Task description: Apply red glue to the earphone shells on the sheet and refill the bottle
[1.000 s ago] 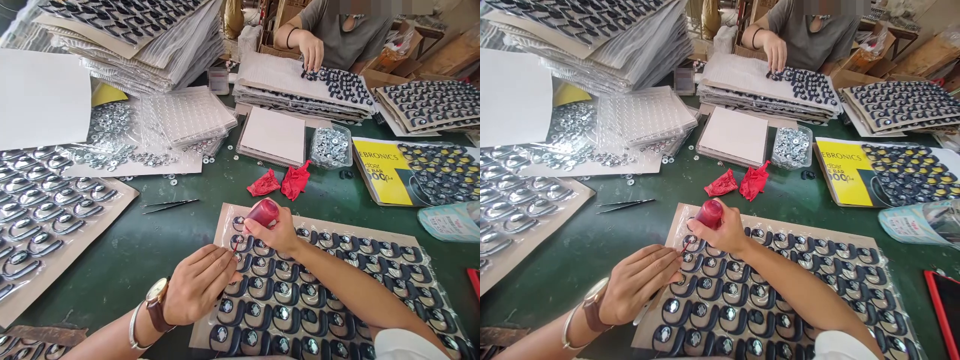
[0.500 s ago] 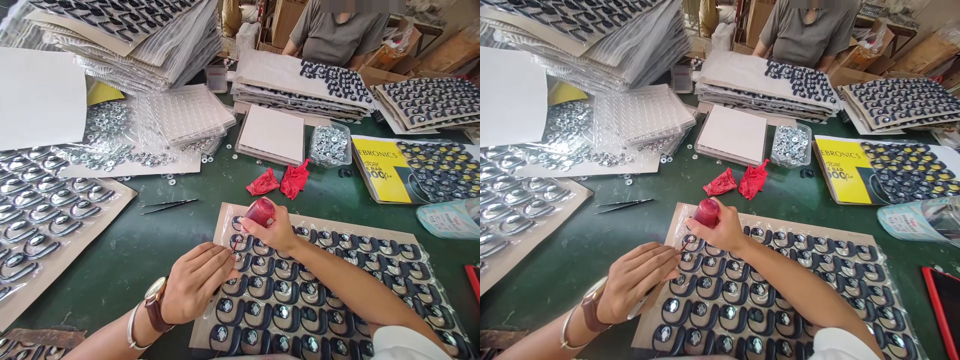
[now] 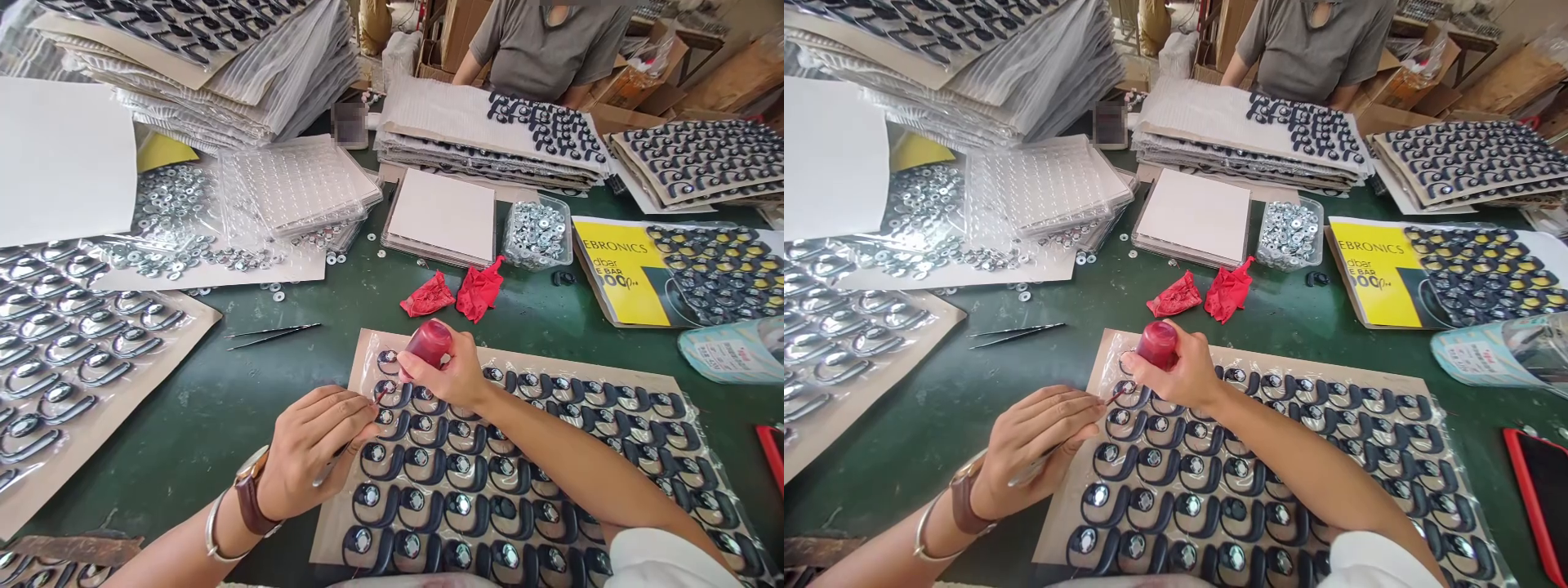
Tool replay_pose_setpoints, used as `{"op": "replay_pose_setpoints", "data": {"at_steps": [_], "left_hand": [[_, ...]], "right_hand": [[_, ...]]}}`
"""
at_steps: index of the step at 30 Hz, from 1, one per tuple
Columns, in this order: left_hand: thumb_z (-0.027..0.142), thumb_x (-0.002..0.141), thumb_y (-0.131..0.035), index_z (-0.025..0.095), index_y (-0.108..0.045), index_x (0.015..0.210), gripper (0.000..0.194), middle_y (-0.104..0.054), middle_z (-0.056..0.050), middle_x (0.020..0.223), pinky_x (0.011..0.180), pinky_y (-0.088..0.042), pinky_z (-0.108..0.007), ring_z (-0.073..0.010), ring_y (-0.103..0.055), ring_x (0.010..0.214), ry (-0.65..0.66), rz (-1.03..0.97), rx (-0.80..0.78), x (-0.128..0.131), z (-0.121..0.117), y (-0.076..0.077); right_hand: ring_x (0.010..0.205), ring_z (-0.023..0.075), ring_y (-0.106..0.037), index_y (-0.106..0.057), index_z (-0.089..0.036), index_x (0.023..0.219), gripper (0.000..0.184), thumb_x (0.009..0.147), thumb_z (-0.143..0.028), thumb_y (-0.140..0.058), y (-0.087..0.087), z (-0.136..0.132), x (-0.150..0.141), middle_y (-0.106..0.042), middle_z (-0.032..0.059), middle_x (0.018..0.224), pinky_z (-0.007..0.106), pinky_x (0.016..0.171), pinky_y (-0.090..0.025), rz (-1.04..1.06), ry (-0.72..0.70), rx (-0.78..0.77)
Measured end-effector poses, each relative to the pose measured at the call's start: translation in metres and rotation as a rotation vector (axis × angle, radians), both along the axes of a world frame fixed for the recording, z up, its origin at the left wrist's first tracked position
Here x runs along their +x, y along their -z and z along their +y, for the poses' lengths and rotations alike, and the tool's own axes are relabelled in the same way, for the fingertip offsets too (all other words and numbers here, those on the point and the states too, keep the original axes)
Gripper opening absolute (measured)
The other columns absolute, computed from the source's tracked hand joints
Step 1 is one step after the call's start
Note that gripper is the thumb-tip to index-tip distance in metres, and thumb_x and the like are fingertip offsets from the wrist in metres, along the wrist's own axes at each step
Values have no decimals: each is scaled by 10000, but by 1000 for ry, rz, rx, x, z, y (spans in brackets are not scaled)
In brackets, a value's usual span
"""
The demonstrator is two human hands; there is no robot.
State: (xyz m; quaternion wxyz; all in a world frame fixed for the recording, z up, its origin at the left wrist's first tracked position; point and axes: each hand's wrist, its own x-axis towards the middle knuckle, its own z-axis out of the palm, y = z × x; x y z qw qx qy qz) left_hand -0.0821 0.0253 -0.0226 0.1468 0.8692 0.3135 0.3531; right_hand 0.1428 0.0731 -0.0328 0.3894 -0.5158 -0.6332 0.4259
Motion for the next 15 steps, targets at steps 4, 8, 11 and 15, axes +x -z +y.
{"op": "replay_pose_setpoints", "data": {"at_steps": [4, 8, 11, 15], "left_hand": [[79, 871, -615, 154, -649, 1053, 200, -757, -44, 920, 823, -565, -317, -164, -714, 869, -16, -35, -44, -1, 1, 0], [86, 875, -604, 176, -652, 1050, 203, -761, -41, 908, 816, -579, -309, -164, -722, 855, -32, -66, -89, 0, 2, -1], [86, 889, -581, 181, -663, 1016, 178, -762, -49, 894, 784, -583, -307, -166, -722, 827, -53, -105, -132, -1, 4, -3], [57, 896, -551, 181, -674, 997, 201, -757, -46, 894, 762, -578, -302, -164, -718, 813, -111, -170, -196, -6, 7, -2]], "right_hand": [[584, 187, -633, -621, -238, 731, 273, 806, -482, -716, 0, -1, -1, -649, 4, 594, 288, 532, -512, -8, -8, -12], [582, 182, -629, -627, -240, 746, 265, 815, -484, -709, 1, -2, -1, -655, 4, 610, 294, 544, -519, 4, -28, -26], [565, 170, -613, -632, -235, 753, 273, 816, -490, -705, 2, -2, -1, -662, 7, 623, 293, 547, -513, 4, -61, -43], [557, 161, -599, -645, -232, 756, 279, 805, -500, -706, 3, -3, -1, -666, 8, 628, 286, 545, -505, 0, -85, -31]]}}
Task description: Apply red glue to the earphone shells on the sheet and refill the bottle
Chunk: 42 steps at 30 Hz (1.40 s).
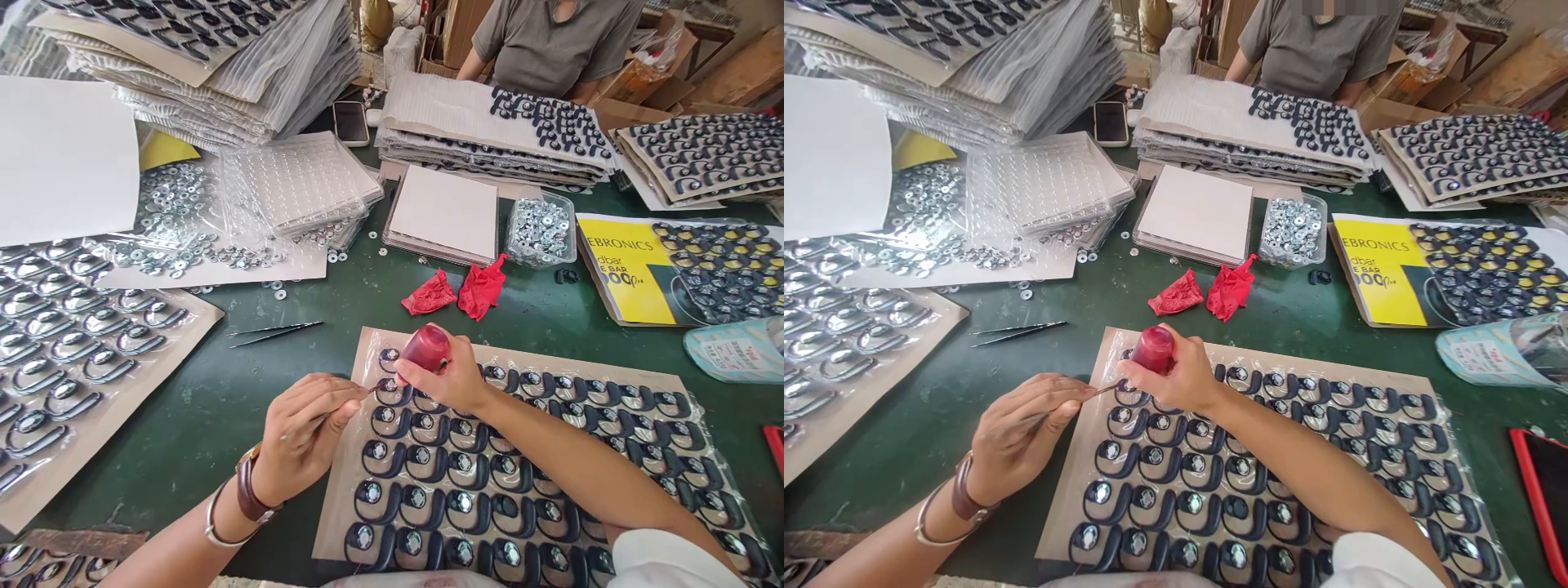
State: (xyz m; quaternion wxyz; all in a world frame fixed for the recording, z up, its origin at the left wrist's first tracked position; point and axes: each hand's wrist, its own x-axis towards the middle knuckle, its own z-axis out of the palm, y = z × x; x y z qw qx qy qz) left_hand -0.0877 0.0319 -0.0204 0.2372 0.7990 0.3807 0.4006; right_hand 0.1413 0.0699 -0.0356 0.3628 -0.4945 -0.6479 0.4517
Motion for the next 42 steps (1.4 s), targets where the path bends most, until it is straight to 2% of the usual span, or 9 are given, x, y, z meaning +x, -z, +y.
{"op": "replay_pose_setpoints", "data": {"at_steps": [6, 11, 15, 19, 23, 28, 34, 38, 42], "left_hand": [[48, 889, -564, 178, -678, 990, 200, -753, -39, 894, 749, -568, -291, -160, -712, 816, -11, -13, -17, -2, 4, 3], [58, 891, -568, 176, -661, 981, 176, -756, -43, 881, 756, -567, -297, -157, -712, 803, 33, 37, 44, -1, 1, -6], [131, 913, -587, 129, -662, 1046, 153, -761, -64, 927, 808, -570, -324, -177, -720, 862, 158, 215, 230, -2, -16, -12], [193, 930, -608, 91, -681, 1045, 170, -766, -70, 946, 830, -580, -339, -189, -727, 878, 170, 326, 369, 0, -34, -10], [205, 932, -612, 91, -697, 1010, 162, -768, -61, 916, 806, -596, -319, -181, -731, 863, 155, 324, 403, 2, -40, -5], [182, 920, -625, 83, -696, 1014, 154, -766, -70, 930, 816, -600, -340, -192, -730, 880, 161, 310, 389, 4, -42, 0], [181, 919, -625, 55, -699, 1004, 170, -763, -88, 931, 826, -585, -357, -209, -731, 880, 172, 325, 404, 7, -44, -2], [186, 912, -635, 58, -701, 1006, 172, -763, -87, 936, 837, -578, -358, -211, -730, 880, 172, 320, 402, 8, -44, -3], [190, 913, -636, 60, -701, 1015, 177, -763, -85, 940, 838, -574, -354, -207, -730, 879, 170, 321, 391, 8, -44, -4]], "right_hand": [[536, 145, -564, -630, -231, 744, 293, 789, -509, -713, 0, 1, -2, -649, -2, 613, 273, 536, -468, -41, -14, 94], [495, 111, -488, -582, -222, 716, 345, 760, -527, -738, -7, 2, -4, -589, -33, 580, 255, 519, -418, -106, -15, 171], [531, 120, -524, -591, -222, 775, 338, 774, -520, -749, -14, 0, -3, -617, -28, 619, 245, 524, -433, -80, -26, 63], [603, 152, -616, -612, -213, 790, 313, 816, -507, -715, -11, -8, -1, -675, 3, 677, 269, 591, -505, 61, 11, -16], [609, 181, -654, -618, -195, 836, 312, 796, -479, -740, -3, -16, -2, -699, 24, 674, 308, 628, -546, 160, 39, -50], [618, 195, -682, -608, -200, 842, 263, 860, -452, -678, 4, -22, -4, -711, 35, 680, 320, 620, -563, 245, -40, -93], [595, 178, -653, -638, -218, 821, 263, 817, -468, -720, 10, -25, -5, -683, 14, 641, 298, 595, -559, 102, -45, 26], [586, 164, -643, -639, -214, 768, 260, 796, -455, -731, 8, -25, -8, -678, 13, 652, 280, 591, -549, 43, -72, 114], [551, 156, -632, -647, -211, 815, 260, 790, -454, -733, 5, -25, -8, -675, 6, 645, 272, 566, -532, 3, -46, 172]]}}
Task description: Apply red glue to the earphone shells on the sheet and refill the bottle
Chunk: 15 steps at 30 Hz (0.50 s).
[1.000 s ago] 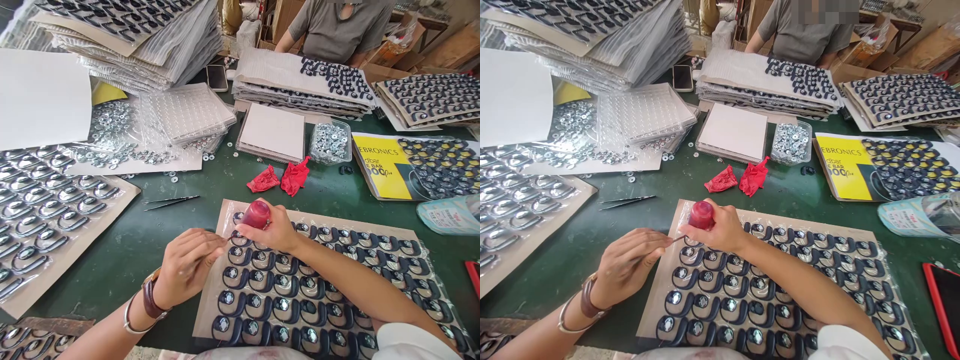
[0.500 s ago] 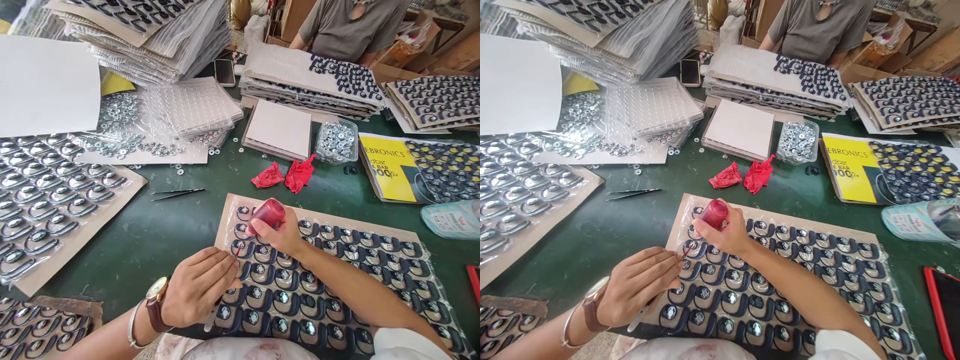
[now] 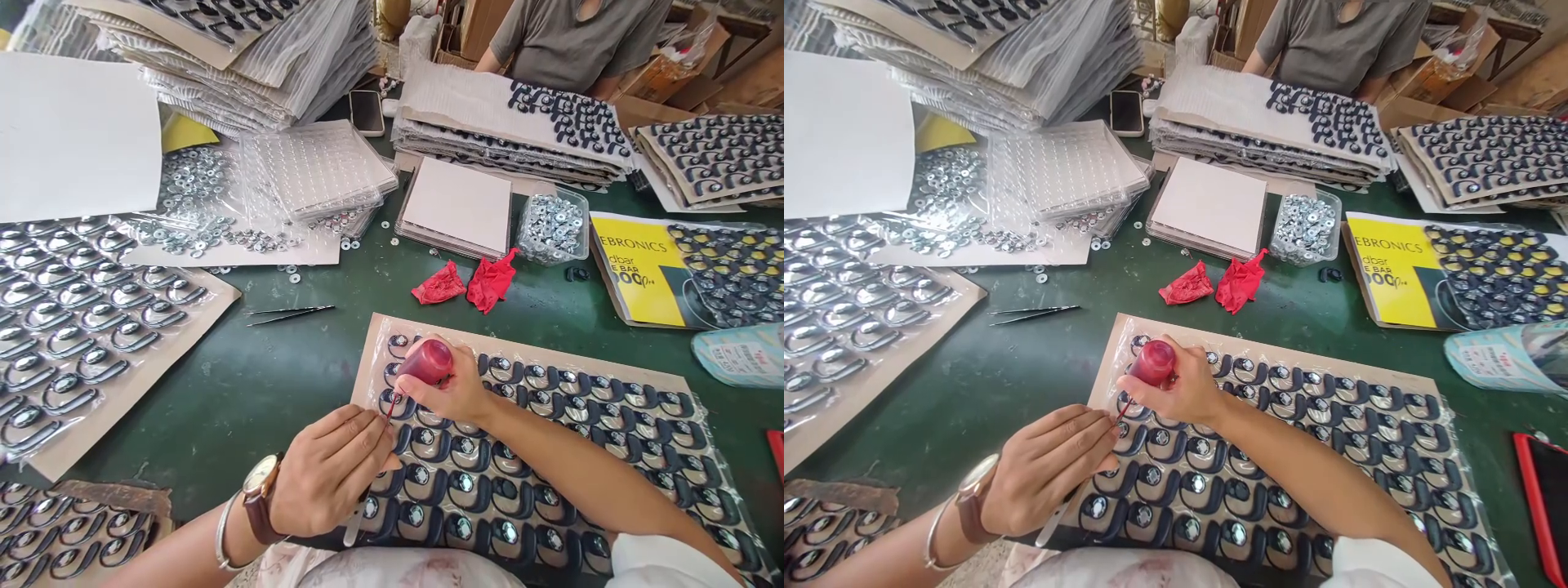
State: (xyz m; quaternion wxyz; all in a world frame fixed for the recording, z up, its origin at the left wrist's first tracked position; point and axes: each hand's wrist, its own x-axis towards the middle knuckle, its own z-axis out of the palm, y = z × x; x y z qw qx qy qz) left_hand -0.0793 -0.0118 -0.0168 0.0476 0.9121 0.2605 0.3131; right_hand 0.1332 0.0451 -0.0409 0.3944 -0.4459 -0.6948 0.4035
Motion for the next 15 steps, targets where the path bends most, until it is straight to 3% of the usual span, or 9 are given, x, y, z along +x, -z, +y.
{"op": "replay_pose_setpoints", "data": {"at_steps": [15], "left_hand": [[180, 891, -665, 64, -700, 1006, 167, -758, -82, 951, 881, -570, -350, -201, -723, 912, -5, -20, 6, -1, -1, 4]], "right_hand": [[515, 148, -608, -646, -217, 799, 229, 803, -436, -712, -3, 2, 4, -649, -9, 583, 265, 564, -530, -52, 56, 16]]}}
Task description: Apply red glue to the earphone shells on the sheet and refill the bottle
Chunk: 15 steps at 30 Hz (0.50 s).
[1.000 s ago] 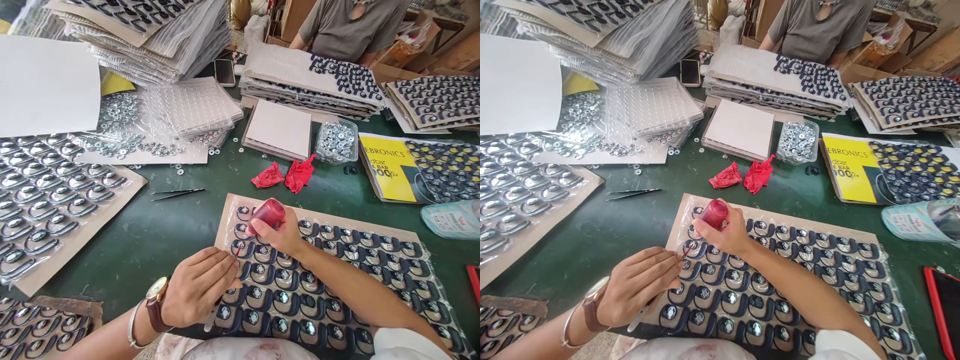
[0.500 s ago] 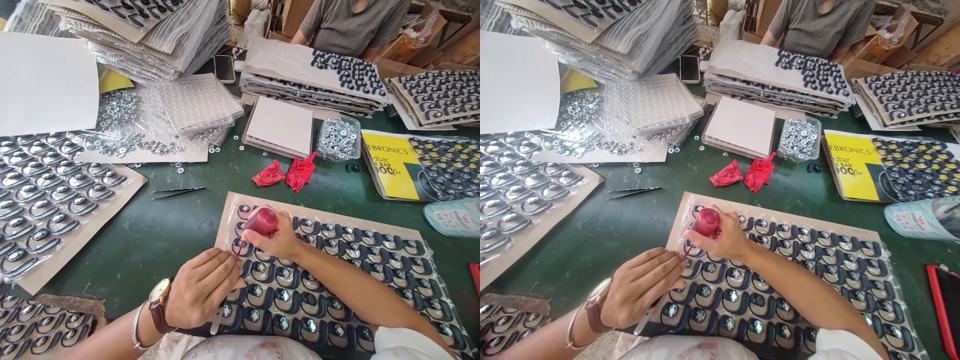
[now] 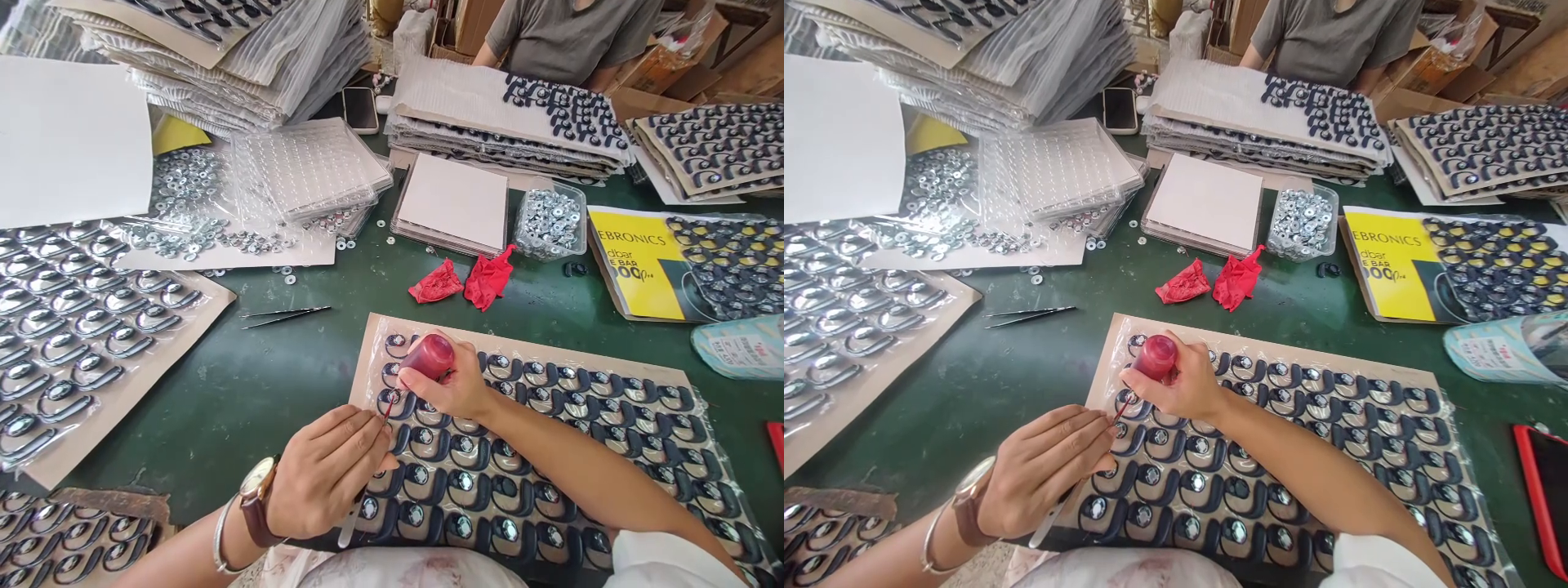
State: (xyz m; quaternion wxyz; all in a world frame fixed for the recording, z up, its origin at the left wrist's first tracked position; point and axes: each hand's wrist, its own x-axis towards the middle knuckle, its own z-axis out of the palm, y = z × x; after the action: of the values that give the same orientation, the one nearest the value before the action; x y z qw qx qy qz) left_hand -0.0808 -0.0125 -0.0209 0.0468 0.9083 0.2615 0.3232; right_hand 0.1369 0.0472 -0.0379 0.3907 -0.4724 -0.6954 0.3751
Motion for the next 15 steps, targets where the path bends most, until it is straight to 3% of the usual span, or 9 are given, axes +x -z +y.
{"op": "replay_pose_setpoints", "data": {"at_steps": [5, 15], "left_hand": [[165, 889, -663, 70, -697, 1001, 151, -759, -80, 933, 873, -576, -340, -196, -726, 896, -3, -18, -22, 1, 2, -1], [161, 918, -617, 76, -695, 994, 139, -763, -76, 904, 812, -591, -327, -191, -729, 863, -2, -11, -50, 0, 5, -6]], "right_hand": [[528, 146, -606, -615, -220, 716, 242, 817, -423, -700, -4, 1, 1, -640, -5, 578, 257, 559, -524, -24, -3, -34], [511, 153, -581, -629, -214, 726, 203, 794, -395, -693, -4, 1, 2, -644, 9, 584, 277, 523, -502, 48, -9, -42]]}}
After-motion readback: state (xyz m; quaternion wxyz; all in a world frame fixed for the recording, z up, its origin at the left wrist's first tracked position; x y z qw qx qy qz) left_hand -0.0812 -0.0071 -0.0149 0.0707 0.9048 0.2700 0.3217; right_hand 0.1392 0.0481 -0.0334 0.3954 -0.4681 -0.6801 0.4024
